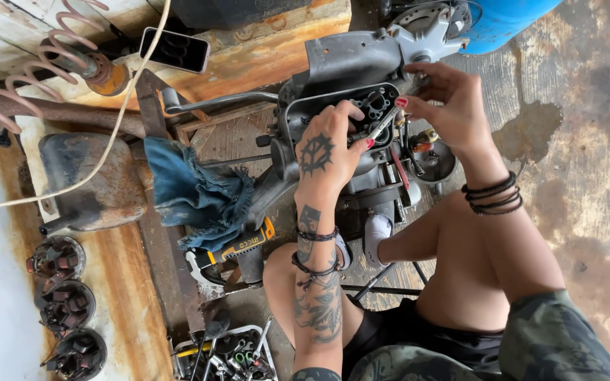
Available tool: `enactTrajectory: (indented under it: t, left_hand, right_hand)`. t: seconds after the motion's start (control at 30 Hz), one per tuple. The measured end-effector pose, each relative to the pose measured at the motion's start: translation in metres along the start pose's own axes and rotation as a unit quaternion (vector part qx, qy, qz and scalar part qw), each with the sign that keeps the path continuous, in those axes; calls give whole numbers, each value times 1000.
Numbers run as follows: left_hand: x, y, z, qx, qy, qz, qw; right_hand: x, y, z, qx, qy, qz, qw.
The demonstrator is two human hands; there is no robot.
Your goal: Repairing a motorcycle engine by using a wrench and screwdriver to adjust or remove internal components.
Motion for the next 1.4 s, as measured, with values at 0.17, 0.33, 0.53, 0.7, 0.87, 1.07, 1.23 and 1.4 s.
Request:
enactTrajectory:
  t: [0.17,0.33,0.53,0.7,0.87,1.07,1.23,1.4]
  left_hand:
    - [-1,-2,-1,8,-4,0,1000]
    - [-1,-2,-4,7,-12,12,1000]
    - [5,-1,-3,14,-22,3,1000]
    - [12,-3,1,41,-46,-16,998]
    - [-3,-2,-2,35,-31,-27,999]
    - [7,0,11,88,-14,-68,994]
    - [-9,0,4,72,-23,-27,997]
    - [-16,2,0,67,-21,-28,997]
  right_hand:
    - [11,-21,12,-77,113,49,989]
    - [11,-26,19,-107,81,102,986]
    - [15,-25,4,-120,-10,43,992]
    - [28,-16,52,-229,24,106,967]
    - [38,-28,35,-216,7,88,972]
    - [7,-5,18,-138,-95,18,986]
    - [-7,25,11,-44,-135,-91,986]
    - [-12,31,2,-2,-164,-141,976]
Point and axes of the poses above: each hand's wrist, its own y-axis away from the middle knuckle, its own x-axis out of the palm, z = x × y, the point moved 1 cm from there along -y, towards the middle knuckle, and after that the axes turned 10 degrees about -y, right-handed, at the moved point
